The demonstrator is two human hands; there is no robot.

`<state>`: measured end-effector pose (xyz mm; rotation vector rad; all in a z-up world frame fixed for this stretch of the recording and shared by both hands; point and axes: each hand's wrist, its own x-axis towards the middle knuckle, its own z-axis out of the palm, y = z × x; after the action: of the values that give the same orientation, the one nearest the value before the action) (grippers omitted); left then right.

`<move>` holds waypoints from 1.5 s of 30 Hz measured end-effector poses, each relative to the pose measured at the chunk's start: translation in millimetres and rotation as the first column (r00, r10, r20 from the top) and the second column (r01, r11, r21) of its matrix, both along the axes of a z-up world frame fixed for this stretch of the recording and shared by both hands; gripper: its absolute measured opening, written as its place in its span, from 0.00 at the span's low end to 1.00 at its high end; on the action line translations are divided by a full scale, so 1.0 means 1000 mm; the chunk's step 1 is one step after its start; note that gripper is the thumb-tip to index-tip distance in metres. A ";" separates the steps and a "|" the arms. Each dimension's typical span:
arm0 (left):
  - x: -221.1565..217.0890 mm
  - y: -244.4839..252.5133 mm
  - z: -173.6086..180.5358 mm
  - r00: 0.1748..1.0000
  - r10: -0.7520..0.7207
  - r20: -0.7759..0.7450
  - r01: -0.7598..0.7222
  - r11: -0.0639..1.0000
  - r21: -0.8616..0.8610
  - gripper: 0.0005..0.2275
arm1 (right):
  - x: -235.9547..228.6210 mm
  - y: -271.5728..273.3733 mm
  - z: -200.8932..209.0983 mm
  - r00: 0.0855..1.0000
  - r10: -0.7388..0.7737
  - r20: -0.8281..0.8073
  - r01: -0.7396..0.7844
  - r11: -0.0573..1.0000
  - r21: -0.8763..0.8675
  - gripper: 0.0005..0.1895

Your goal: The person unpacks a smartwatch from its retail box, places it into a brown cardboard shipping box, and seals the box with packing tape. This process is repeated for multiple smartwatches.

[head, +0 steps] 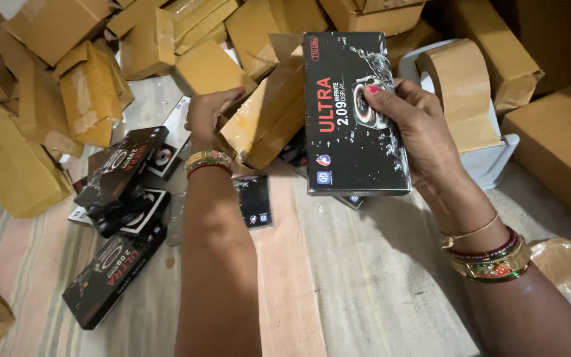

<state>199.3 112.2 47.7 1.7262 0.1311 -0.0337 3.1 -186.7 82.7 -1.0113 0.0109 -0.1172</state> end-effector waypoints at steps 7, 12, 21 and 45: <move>0.038 0.067 -0.010 0.975 0.221 -0.005 -0.203 0.887 -0.415 0.19 | -0.008 -0.005 0.010 0.989 -0.036 0.145 0.030 0.999 0.043 0.10; -0.091 0.076 0.014 0.920 0.089 0.381 0.152 0.816 -0.558 0.19 | -0.006 -0.011 0.012 0.969 -0.085 0.231 0.070 0.995 0.072 0.11; -0.318 0.016 -0.015 0.929 -0.044 0.367 0.105 0.983 -0.148 0.18 | -0.011 -0.008 -0.006 0.876 -0.151 0.459 0.080 0.982 0.170 0.17; -0.323 -0.008 0.034 0.825 -0.548 0.137 -0.086 0.118 0.989 0.37 | -0.025 -0.026 -0.021 0.856 -0.081 0.511 0.007 0.989 0.144 0.14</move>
<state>-123.6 103.9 82.1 3.0737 -0.7432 0.3418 -22.2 -212.8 61.9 -0.8148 -0.4469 -0.4246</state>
